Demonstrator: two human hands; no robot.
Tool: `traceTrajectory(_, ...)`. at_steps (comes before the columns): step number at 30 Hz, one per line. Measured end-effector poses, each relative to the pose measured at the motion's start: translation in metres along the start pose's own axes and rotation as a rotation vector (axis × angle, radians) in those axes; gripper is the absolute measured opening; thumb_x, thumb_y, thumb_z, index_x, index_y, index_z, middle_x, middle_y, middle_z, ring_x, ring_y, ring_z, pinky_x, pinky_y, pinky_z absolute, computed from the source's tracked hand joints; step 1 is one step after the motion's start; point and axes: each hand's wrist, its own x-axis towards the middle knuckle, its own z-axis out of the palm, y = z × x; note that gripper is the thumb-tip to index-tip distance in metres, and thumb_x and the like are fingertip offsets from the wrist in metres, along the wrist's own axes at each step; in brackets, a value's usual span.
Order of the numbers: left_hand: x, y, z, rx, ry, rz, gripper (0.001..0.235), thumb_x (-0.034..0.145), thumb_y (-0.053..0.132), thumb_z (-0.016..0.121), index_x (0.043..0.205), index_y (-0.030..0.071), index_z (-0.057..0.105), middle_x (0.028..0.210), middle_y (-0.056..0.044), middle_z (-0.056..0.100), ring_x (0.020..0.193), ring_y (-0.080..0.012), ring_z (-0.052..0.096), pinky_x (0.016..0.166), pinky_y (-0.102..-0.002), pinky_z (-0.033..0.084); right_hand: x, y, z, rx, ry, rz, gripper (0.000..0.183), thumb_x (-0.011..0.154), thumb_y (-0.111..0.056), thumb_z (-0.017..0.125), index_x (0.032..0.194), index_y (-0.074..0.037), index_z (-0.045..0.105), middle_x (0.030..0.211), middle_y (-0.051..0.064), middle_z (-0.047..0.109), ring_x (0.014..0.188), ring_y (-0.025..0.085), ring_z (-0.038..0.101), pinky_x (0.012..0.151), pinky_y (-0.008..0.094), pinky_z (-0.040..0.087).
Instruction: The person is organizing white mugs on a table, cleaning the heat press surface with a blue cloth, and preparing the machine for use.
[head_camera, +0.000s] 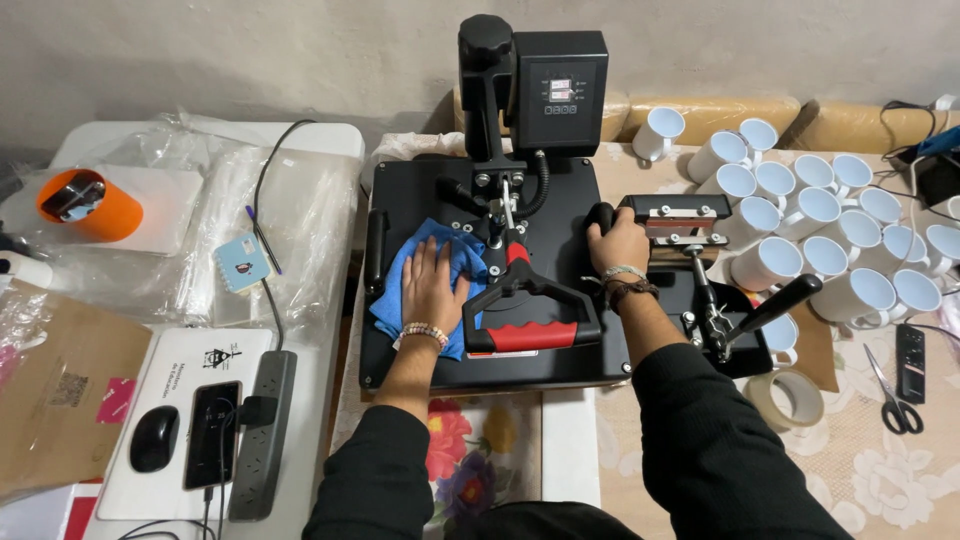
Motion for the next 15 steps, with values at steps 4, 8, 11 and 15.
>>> traceTrajectory(4,-0.0001,-0.0025,0.005,0.029,0.029,0.022,0.062,0.089,0.034,0.062,0.143,0.009,0.048,0.15,-0.019,0.046,0.144,-0.0363,0.04,0.12,-0.054,0.025,0.0018,0.0017,0.0003,-0.014,-0.001,0.008,0.047,0.09,-0.04,0.064,0.126,-0.011,0.054,0.103,0.025,0.07,0.102,0.046,0.069,0.088,0.054,0.056)
traceTrajectory(8,-0.0011,-0.0032,0.0049,0.013,0.032,0.022,0.061,0.089,0.034,0.062,0.143,0.008,0.048,0.15,-0.019,0.046,0.143,-0.0368,0.04,0.12,-0.054,0.026,-0.0019,-0.0007,-0.0025,0.011,-0.002,0.002,0.046,0.09,-0.039,0.063,0.125,-0.01,0.055,0.103,0.026,0.07,0.101,0.047,0.069,0.088,0.054,0.056)
traceTrajectory(11,-0.001,-0.0035,0.0068,0.019,0.064,0.028,0.06,0.089,0.034,0.064,0.141,0.008,0.049,0.149,-0.019,0.047,0.143,-0.0364,0.041,0.119,-0.054,0.027,0.0055,0.0037,0.0053,-0.007,-0.006,0.007,0.049,0.09,-0.041,0.063,0.127,-0.011,0.054,0.104,0.025,0.07,0.102,0.046,0.069,0.088,0.054,0.056)
traceTrajectory(15,-0.0005,-0.0004,0.0021,0.007,0.071,0.017,0.059,0.088,0.033,0.064,0.14,0.008,0.051,0.148,-0.019,0.048,0.142,-0.0367,0.042,0.119,-0.055,0.028,0.0022,0.0012,0.0005,0.007,-0.01,0.004,0.048,0.09,-0.039,0.063,0.128,-0.009,0.055,0.105,0.027,0.069,0.102,0.048,0.069,0.088,0.054,0.056)
